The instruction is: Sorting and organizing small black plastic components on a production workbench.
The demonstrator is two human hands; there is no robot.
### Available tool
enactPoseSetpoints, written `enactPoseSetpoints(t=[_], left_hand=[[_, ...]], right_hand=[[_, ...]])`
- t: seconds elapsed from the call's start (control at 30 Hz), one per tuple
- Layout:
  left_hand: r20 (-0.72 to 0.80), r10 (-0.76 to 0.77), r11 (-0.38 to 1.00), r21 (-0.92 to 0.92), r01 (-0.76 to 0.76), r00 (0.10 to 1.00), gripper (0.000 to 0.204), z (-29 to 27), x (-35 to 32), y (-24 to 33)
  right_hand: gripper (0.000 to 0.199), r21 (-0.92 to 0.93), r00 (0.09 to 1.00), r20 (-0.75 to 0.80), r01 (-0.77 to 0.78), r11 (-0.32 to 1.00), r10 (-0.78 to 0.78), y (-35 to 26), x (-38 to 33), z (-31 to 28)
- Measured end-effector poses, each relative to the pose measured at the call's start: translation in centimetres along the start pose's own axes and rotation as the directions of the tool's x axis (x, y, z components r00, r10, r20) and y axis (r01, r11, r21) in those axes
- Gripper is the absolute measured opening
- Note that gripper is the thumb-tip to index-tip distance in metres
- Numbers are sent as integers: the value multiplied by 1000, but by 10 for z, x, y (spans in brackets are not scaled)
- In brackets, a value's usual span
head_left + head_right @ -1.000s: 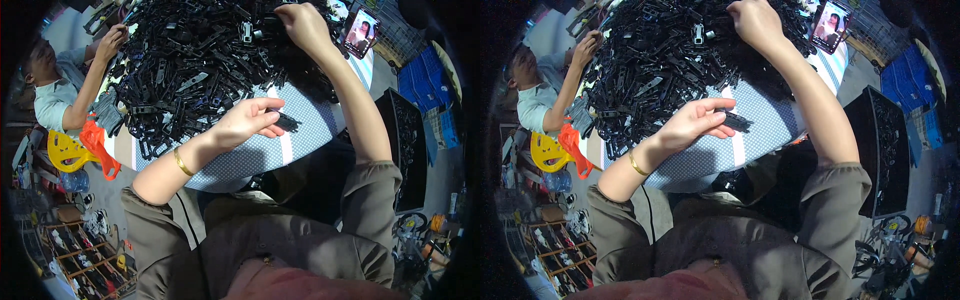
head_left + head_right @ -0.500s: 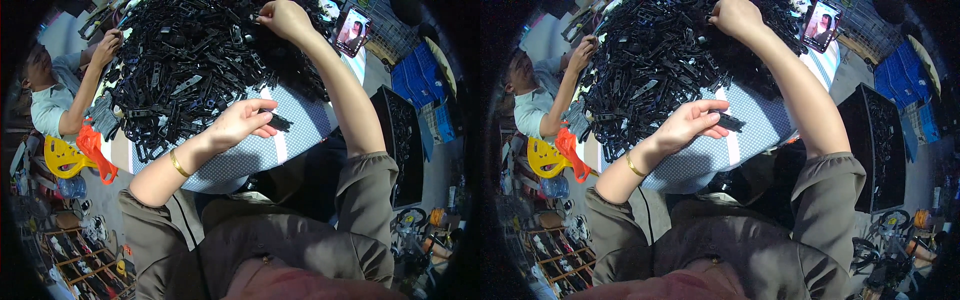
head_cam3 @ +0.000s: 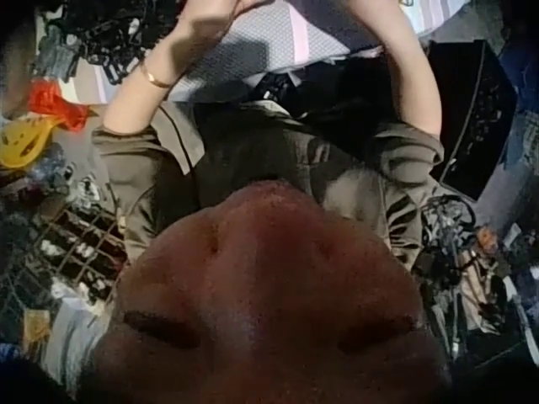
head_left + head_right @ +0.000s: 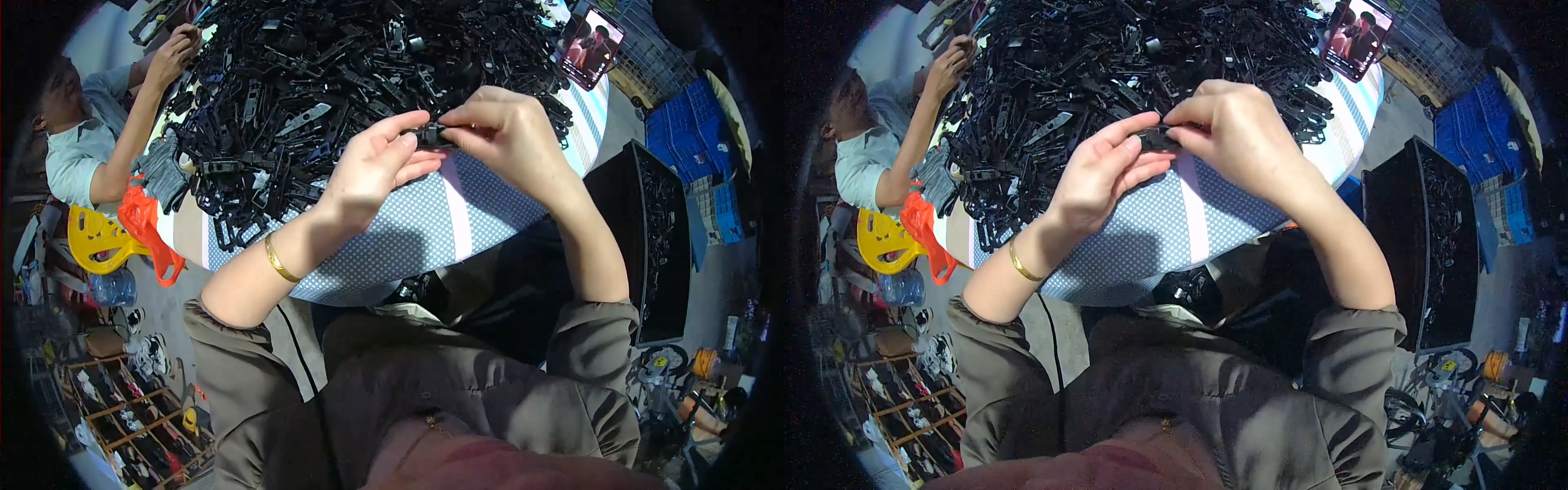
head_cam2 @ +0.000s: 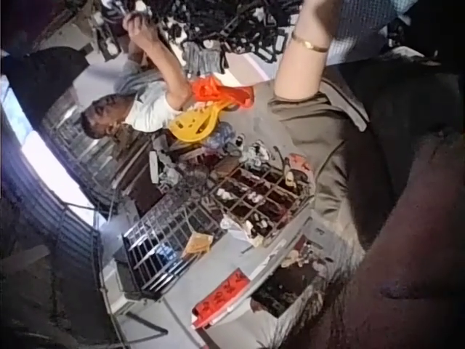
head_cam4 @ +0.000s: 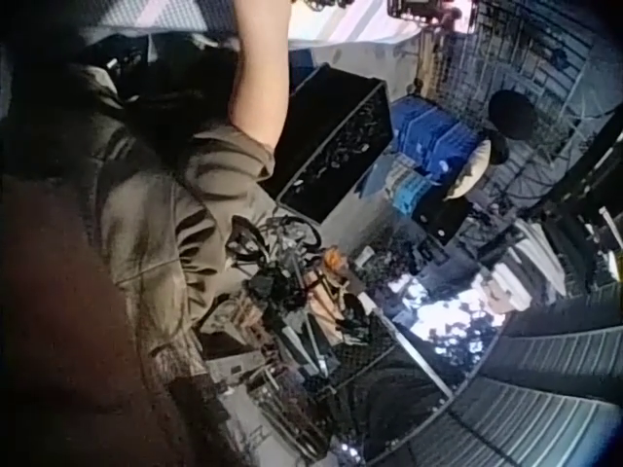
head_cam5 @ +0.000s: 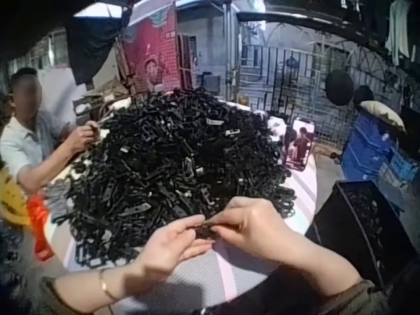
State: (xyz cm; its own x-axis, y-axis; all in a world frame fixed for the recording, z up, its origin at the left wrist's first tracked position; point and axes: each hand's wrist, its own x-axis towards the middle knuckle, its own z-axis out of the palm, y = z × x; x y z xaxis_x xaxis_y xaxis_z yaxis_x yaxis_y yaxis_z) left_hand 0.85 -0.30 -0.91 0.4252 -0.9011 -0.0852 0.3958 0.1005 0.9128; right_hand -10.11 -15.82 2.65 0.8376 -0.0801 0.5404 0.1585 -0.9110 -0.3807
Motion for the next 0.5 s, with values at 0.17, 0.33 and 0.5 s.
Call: enactPoseSetpoints(t=[0.17,0.33,0.5], left_hand=[[-2,17,998,59,-17,1000,40,1,-2,-5],[-38,74,991,112,-69,997,38,1,-2,-9],[-60,90,984,162,-80,994,38,4,-4,-5]], right_hand=[[16,-106,999,-40,17,994,-21,-9,-8,3],[14,-166,997,-57,41,985,-51,-15,-10,5],[13,-262,994,-62,71,962,-90,-19,-10,4]])
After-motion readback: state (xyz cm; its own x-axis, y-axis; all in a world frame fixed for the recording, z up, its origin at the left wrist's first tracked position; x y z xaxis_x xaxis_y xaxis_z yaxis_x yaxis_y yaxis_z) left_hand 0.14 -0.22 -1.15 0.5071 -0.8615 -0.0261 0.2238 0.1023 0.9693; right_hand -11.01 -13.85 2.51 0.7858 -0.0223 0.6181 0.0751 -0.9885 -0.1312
